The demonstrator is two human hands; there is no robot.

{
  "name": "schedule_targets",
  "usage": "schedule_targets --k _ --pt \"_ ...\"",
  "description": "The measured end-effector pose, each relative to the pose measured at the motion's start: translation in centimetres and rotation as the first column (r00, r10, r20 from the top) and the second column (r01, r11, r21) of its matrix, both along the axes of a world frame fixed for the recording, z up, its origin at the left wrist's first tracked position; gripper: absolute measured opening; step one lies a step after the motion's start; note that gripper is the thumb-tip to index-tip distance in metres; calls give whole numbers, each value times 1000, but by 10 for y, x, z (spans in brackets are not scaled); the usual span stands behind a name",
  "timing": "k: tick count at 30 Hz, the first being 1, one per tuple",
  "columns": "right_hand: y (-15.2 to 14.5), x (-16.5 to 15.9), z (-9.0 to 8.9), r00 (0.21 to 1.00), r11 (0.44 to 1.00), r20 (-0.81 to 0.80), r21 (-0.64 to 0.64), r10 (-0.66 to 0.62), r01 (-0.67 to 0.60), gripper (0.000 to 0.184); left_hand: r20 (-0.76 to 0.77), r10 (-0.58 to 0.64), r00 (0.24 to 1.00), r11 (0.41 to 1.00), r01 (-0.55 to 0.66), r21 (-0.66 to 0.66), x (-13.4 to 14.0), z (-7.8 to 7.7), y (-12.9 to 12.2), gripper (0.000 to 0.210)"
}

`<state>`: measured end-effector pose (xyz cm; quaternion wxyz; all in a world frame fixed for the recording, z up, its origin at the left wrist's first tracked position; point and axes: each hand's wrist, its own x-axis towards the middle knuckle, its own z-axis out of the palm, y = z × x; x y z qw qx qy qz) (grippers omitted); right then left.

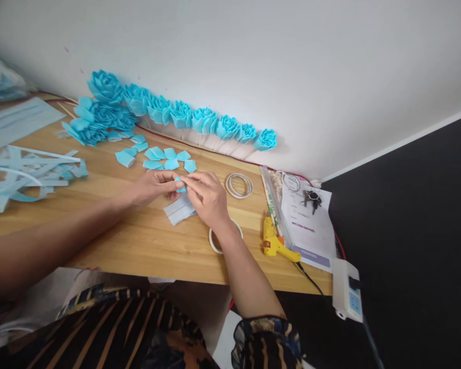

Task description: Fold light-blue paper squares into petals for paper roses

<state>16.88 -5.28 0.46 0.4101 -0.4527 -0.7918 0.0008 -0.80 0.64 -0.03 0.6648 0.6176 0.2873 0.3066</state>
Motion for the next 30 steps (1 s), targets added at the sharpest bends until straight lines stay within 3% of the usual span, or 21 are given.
schedule_targets --k 3,7,10,14,23,30 --pt "-1 -1 1 1000 1000 -31 -29 -2 1 27 -6 17 1000 1000 -17 -7 0 1 -1 31" --pt "-3 0 3 976 987 -217 -162 -34 -1 27 0 30 1000 999 -30 -24 0 1 -2 27" --pt "-3 1 3 918 940 -374 -341 -129 -6 28 1 42 999 999 -42 -31 0 1 -3 26" --pt "-1 2 2 876 864 -445 -498 -185 -71 30 -8 49 999 999 -49 -1 -1 1 -3 26" --pt "-2 -1 3 842 853 -512 -505 -170 -135 31 -72 66 995 991 -57 122 0 -10 1 28" --pt "-1 -1 2 838 842 -520 -516 -163 -157 29 -84 82 993 989 -70 131 0 -9 -1 26"
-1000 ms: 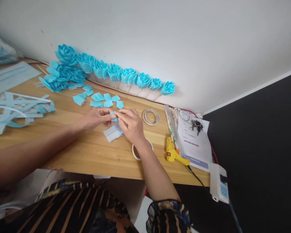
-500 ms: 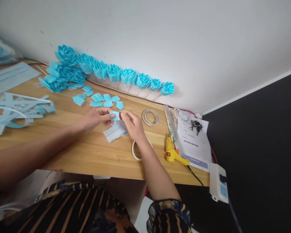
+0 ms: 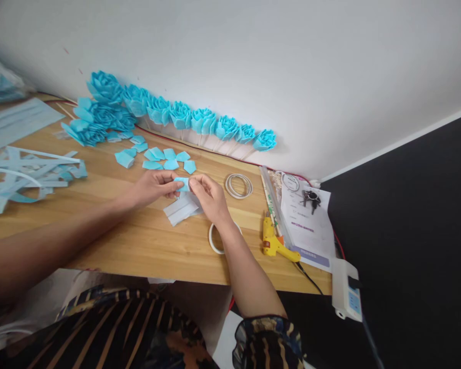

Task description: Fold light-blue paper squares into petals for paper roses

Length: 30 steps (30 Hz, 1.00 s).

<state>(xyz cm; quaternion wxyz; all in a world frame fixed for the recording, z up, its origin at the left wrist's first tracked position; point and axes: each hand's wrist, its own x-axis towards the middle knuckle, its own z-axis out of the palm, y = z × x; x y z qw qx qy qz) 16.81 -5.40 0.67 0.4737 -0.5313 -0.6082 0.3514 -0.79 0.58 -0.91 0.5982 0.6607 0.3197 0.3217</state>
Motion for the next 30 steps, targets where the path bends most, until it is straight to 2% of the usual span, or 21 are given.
schedule_targets --k 3,6,16,22,26,30 --pt "1 0 -2 999 999 -29 -32 23 -24 23 10 -2 1000 1000 2 -1 0 0 0 26" --pt "2 0 -4 1000 999 10 -34 -9 10 17 15 -11 1000 1000 11 -2 1 -2 1 26" --pt "1 0 -3 998 999 34 -14 -48 49 17 26 -36 999 996 38 -83 -1 5 -1 27" --pt "1 -2 -2 1000 1000 13 -21 -22 23 21 16 -40 999 998 41 -41 0 -1 2 25" --pt "1 -3 -3 1000 999 3 -50 7 -7 23 -11 -68 998 998 68 -12 1 1 0 25" --pt "0 -2 -3 998 999 53 -17 -38 39 22 -35 -103 994 995 103 -6 1 3 -3 23"
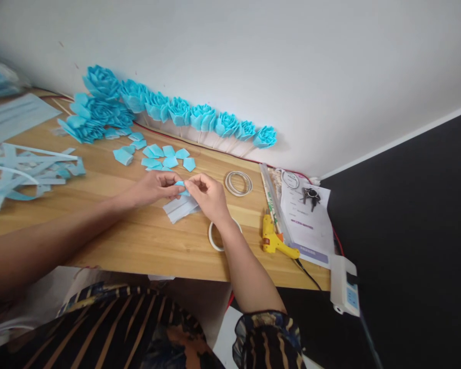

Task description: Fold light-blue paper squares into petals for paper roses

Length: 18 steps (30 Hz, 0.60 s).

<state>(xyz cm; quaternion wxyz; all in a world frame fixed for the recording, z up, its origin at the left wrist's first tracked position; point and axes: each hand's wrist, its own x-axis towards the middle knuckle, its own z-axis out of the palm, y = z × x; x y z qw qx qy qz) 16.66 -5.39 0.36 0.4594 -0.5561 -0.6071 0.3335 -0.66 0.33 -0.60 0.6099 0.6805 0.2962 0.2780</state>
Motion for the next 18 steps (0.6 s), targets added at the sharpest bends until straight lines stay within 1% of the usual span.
schedule_targets --k 2,4,6,8,9,11,14,16,18 --pt "1 4 2 998 998 -8 29 -60 60 24 -1 13 1000 1000 -13 -4 0 0 0 23" --pt "4 12 6 989 987 -40 67 -143 146 24 -9 50 999 999 -50 -3 -1 0 2 23" --pt "7 21 12 971 967 -89 107 -222 231 25 -20 91 996 996 -91 2 -1 1 3 24" --pt "9 29 18 946 942 -125 121 -299 313 27 -13 114 993 993 -114 1 -2 1 3 24" --pt "10 32 21 939 934 -128 124 -320 335 28 -4 120 993 993 -120 -2 -2 1 3 25" --pt "9 37 27 936 929 -116 130 -333 347 27 6 126 992 992 -126 -5 -1 1 3 25" --pt "3 41 32 952 944 -51 128 -301 305 23 2 133 991 991 -133 2 -1 -1 4 25" --pt "-6 44 30 965 963 60 107 -255 248 21 2 141 990 990 -141 4 -1 -1 4 23" --pt "-19 45 23 948 977 239 78 -211 197 20 -1 155 988 988 -155 4 -1 0 4 21"
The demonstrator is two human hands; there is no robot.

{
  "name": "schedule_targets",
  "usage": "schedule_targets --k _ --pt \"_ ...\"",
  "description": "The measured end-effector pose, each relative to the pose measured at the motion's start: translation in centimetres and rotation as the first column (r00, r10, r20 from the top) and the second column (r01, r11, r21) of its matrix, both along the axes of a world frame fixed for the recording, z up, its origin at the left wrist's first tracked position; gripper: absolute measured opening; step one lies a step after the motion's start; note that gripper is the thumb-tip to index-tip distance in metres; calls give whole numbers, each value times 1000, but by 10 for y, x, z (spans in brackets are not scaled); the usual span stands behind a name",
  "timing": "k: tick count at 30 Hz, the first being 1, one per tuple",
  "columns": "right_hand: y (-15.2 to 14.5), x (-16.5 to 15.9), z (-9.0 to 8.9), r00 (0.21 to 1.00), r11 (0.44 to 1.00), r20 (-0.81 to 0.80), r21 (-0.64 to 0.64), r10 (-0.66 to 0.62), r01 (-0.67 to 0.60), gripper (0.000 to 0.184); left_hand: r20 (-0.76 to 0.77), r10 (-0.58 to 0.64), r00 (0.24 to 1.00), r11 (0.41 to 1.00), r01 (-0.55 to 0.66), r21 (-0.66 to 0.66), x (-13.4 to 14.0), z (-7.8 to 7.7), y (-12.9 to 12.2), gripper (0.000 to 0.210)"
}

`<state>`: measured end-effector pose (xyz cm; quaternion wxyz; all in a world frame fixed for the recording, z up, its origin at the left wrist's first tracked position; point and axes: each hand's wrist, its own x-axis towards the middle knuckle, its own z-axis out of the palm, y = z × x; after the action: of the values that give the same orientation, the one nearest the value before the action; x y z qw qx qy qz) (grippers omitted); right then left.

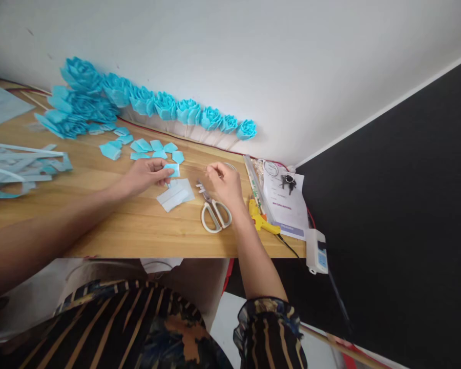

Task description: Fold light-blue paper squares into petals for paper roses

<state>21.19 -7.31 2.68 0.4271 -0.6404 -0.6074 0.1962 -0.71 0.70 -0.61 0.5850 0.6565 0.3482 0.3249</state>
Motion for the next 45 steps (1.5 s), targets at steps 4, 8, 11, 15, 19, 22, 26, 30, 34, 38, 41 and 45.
schedule_targets --k 4,8,11,15,19,22,26,30,34,38,41,45 --pt "-27 -2 -20 919 997 393 -75 16 15 16 -7 35 999 999 -35 -8 1 4 -2 20" --pt "-40 -14 -36 747 996 665 -64 -4 62 18 -15 53 998 998 -54 -13 1 6 -4 18" --pt "-39 -23 -43 649 994 759 -22 -53 107 16 -21 68 997 998 -68 -6 0 5 -3 19" --pt "-36 -25 -47 601 993 793 34 -97 116 17 -37 76 996 997 -75 16 0 4 -1 20" --pt "-36 -21 -52 685 989 715 70 -142 132 15 -36 63 997 998 -62 20 0 2 -1 22" --pt "-36 -19 -54 769 987 620 56 -154 152 13 -31 55 998 998 -55 6 0 -1 0 22" --pt "-34 -15 -54 878 976 439 -14 -189 217 12 -46 27 999 999 -26 20 0 -5 1 23" --pt "-30 -8 -56 969 968 81 -73 -235 240 12 -49 9 999 1000 -9 -5 0 -5 1 23" --pt "-29 -4 -56 926 964 -266 -83 -267 254 18 -39 -13 999 1000 12 -20 1 -4 -1 25" --pt "-32 -9 -42 960 983 -220 19 -176 184 23 -21 -63 998 997 63 -35 2 0 -3 26" --pt "-27 -16 -22 993 971 78 227 -93 73 18 -16 -86 996 993 85 -78 2 4 -4 26" --pt "-9 -28 2 917 861 397 474 -22 -184 13 11 -91 996 986 92 -138 3 7 -5 24"
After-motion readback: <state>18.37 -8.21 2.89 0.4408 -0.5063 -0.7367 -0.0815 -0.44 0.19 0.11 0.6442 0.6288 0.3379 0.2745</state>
